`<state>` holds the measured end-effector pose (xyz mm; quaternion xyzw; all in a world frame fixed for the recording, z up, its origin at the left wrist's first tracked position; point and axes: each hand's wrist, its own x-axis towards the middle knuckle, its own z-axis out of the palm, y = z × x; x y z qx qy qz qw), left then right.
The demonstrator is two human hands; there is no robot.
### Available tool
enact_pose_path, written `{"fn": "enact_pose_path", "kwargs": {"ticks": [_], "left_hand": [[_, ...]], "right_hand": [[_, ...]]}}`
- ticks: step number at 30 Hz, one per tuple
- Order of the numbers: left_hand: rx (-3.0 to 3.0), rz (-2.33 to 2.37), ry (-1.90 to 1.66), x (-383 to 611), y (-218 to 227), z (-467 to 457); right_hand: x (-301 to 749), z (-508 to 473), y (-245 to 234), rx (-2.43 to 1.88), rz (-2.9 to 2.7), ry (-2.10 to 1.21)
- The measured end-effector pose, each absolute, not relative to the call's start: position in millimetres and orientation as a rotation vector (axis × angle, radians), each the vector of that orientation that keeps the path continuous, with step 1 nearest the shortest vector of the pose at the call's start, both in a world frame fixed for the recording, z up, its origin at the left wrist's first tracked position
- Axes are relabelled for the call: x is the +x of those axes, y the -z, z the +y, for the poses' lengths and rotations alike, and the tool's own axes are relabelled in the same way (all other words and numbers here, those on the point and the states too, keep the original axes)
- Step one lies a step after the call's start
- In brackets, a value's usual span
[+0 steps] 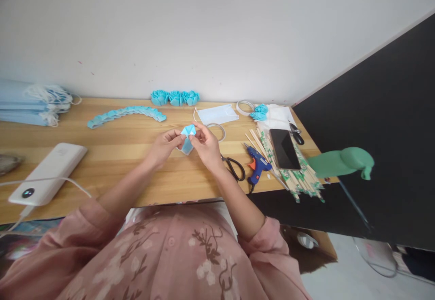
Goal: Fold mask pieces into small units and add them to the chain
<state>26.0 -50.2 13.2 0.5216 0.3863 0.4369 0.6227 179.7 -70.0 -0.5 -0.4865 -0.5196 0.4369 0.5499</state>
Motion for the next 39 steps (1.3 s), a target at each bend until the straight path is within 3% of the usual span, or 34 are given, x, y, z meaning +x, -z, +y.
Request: {"fn": "enact_pose_path", "kwargs": {"ticks": [26,39], "left_hand": [[1.213,0.920,-0.989,27.4,-10.9,-48.1],[1.174,0.910,-1.040,24.2,-7.7,-46.6]], "right_hand": [[189.6,-61.4,-12.8,-1.185,-1.394,-1.035],[189.0,-71.7,-11.4,-1.161,-1.155,-1.322]]}}
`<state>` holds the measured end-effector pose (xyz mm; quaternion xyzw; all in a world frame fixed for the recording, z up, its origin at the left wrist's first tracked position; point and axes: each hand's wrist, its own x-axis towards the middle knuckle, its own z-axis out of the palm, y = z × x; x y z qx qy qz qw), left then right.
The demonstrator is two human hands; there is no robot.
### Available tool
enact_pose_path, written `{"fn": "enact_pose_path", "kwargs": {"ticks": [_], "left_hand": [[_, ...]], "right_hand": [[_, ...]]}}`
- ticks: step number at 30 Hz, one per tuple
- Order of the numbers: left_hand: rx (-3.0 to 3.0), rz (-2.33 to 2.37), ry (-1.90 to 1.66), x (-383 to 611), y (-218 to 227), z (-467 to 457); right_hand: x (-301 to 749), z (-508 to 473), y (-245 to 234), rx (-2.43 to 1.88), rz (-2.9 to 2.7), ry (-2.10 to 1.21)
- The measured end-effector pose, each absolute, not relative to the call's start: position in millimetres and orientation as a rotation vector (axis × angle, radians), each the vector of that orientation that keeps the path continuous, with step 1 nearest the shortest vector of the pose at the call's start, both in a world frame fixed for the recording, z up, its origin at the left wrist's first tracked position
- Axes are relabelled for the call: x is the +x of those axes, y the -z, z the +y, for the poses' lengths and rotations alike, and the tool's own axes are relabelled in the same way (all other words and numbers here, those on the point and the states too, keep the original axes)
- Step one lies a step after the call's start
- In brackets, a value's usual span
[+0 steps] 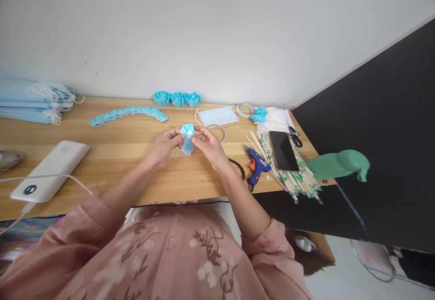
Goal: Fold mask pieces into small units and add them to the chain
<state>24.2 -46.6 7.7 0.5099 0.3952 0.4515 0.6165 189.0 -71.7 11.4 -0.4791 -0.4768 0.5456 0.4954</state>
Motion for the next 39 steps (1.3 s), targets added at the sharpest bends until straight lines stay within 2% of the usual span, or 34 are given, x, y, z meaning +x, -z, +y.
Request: {"fn": "enact_pose_path", "kwargs": {"ticks": [19,39], "left_hand": [[1.112,0.889,-1.145,30.1,-6.8,-49.2],[1.261,0.884,-1.042,22.6,-14.0,-44.9]], "right_hand": [[154.3,-72.0,-14.4,-1.151,-0.895,-1.319],[191.9,-67.1,-13.6,-1.173,-1.344,-1.213]]}}
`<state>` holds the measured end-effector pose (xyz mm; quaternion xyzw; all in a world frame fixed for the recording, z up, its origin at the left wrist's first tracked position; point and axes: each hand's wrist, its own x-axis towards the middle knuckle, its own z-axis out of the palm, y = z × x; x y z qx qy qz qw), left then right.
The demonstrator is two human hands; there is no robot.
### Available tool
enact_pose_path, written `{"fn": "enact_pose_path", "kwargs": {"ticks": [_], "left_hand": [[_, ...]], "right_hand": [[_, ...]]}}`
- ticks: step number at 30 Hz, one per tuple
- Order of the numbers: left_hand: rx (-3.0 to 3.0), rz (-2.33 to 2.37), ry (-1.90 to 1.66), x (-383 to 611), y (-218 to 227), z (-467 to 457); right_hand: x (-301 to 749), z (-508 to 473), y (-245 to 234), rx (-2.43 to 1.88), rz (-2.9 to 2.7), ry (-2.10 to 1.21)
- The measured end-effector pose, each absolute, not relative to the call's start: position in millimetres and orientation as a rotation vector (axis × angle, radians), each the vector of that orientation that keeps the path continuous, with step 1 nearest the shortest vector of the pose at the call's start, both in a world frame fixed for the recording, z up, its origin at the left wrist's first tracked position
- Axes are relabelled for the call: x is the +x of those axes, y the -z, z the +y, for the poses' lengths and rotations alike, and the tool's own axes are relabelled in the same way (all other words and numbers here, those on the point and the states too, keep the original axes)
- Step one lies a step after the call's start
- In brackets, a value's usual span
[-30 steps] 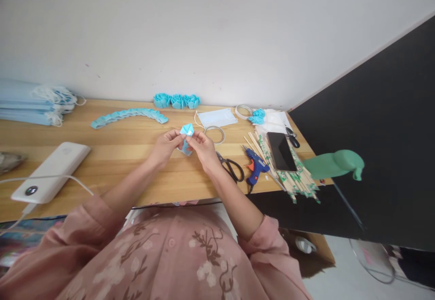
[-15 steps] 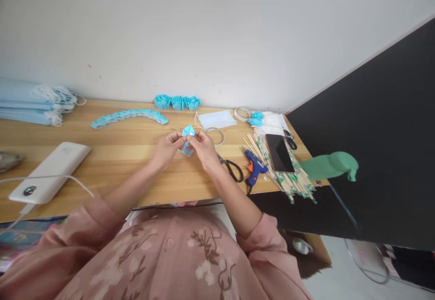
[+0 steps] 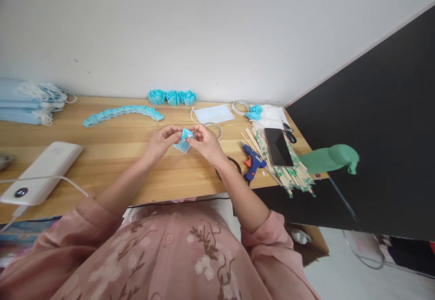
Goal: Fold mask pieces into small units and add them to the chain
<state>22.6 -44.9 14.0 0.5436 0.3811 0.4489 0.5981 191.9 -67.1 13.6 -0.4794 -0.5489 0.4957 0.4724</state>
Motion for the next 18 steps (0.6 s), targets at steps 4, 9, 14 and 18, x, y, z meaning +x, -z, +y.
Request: {"fn": "enact_pose_path", "kwargs": {"ticks": [4,9,14,18], "left_hand": [[1.366,0.867,-0.975,19.3,-16.9,-45.9],[1.438,0.853,-0.965,17.1,-17.4,-45.1],[1.479,0.833,-0.873,19.3,-7.6,-42.1],[1.507,0.871,-0.851,20.4,-1.1,-40.7]], "right_hand": [[195.7,-69.0,-19.6,-1.244,-1.504,-1.120],[198.4,-70.3,-25.1,-1.284,-1.588,-1.068],[198.4,-72.4,-28.9,-1.312,-1.701,-1.030],[196.8,-73.7,-32.8,-1.364,-1.811,-0.941]]}}
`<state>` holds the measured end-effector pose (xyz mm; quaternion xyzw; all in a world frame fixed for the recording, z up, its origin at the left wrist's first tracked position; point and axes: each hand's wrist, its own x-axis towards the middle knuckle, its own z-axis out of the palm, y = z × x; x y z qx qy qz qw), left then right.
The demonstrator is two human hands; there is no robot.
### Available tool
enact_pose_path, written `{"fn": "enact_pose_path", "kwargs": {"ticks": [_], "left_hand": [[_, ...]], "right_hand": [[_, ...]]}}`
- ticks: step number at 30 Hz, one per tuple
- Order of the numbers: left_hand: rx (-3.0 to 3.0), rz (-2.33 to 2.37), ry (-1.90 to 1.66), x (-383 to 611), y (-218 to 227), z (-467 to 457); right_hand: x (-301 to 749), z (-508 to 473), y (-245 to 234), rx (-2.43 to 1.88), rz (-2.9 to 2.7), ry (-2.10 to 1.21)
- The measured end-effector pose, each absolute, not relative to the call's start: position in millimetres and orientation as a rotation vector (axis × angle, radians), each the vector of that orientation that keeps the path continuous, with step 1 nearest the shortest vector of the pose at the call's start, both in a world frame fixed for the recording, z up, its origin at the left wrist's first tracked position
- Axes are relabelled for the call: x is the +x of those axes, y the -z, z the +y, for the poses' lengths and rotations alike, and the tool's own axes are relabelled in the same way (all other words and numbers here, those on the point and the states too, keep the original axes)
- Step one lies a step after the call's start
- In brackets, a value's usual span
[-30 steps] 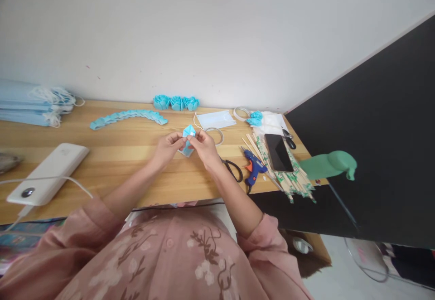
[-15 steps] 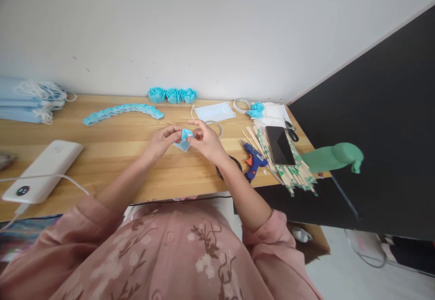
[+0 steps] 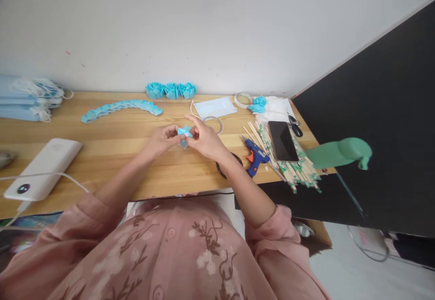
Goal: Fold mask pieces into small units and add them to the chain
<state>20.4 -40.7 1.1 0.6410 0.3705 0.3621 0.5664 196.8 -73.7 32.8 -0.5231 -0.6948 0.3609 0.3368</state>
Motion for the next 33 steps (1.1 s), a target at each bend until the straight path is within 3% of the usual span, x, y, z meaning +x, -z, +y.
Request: {"fn": "enact_pose_path", "kwargs": {"ticks": [24,33], "left_hand": [[1.199,0.920,-0.885,25.0,-6.8,-44.8],[1.213,1.013,-1.018,23.3,-5.2,-40.4]], "right_hand": [[205.6,-66.7,-25.4,-1.333,-1.625,-0.901],[253.5,-83.9,-23.5,-1.767,-1.972,-0.261]]}}
